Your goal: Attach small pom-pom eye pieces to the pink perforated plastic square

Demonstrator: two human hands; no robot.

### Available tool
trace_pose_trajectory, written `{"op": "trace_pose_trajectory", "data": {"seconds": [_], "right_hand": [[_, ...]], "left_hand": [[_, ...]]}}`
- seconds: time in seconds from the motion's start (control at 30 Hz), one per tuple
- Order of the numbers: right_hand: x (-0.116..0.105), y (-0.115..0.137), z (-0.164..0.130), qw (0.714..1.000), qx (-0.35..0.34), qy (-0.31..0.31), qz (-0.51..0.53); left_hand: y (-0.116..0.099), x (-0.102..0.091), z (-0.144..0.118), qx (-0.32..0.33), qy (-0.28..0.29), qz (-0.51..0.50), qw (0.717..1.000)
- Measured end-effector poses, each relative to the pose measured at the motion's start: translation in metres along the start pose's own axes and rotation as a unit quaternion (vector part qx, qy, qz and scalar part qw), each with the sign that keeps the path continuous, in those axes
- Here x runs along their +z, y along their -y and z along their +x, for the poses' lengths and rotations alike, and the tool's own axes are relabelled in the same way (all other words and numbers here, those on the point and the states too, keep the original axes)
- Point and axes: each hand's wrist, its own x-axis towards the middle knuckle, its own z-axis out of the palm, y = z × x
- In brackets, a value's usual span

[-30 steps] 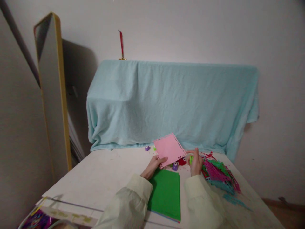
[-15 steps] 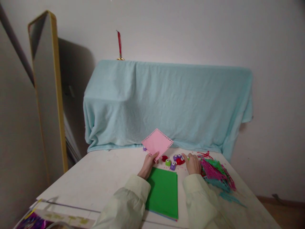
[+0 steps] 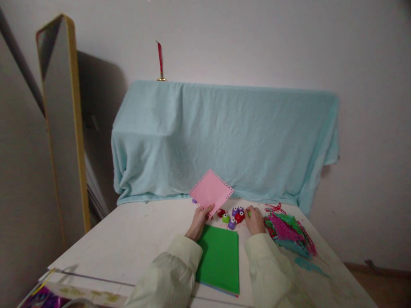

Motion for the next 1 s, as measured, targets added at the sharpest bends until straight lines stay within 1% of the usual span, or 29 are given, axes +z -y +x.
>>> {"op": "trace_pose_trajectory", "data": {"seconds": [0.13, 0.27, 0.37, 0.43, 0.53, 0.67, 0.8, 0.87, 1.0], "right_hand": [[0.001, 0.001, 0.001, 1.000, 0.004, -0.003, 0.018], [-0.001, 0.006, 0.001, 1.000, -0.003, -0.003, 0.030], [-0.004, 0.010, -0.001, 0.999, -0.006, 0.002, 0.036], [-0.006, 0.012, -0.002, 0.999, -0.004, 0.004, 0.036], [-0.009, 0.014, -0.003, 0.999, -0.005, -0.003, 0.032], [-0.014, 0.017, -0.004, 0.999, -0.023, -0.006, 0.036], [-0.019, 0.022, -0.006, 0.998, -0.036, 0.005, 0.051], [-0.021, 0.025, -0.006, 0.998, -0.031, 0.011, 0.050], [-0.022, 0.026, -0.006, 0.999, -0.010, 0.016, 0.041]], "left_hand": [[-0.002, 0.001, -0.002, 0.006, -0.024, 0.004, 1.000], [-0.005, 0.005, -0.004, 0.008, -0.031, -0.016, 0.999], [-0.008, 0.009, -0.007, 0.005, -0.062, -0.027, 0.998], [-0.010, 0.011, -0.009, 0.000, -0.073, -0.039, 0.997], [-0.010, 0.012, -0.009, -0.005, -0.070, -0.049, 0.996], [-0.007, 0.011, -0.007, -0.016, -0.088, -0.050, 0.995], [-0.006, 0.010, -0.006, -0.016, -0.066, -0.056, 0.996], [-0.005, 0.009, -0.006, -0.012, -0.061, -0.057, 0.996], [-0.005, 0.008, -0.007, -0.012, -0.068, -0.054, 0.996]]}}
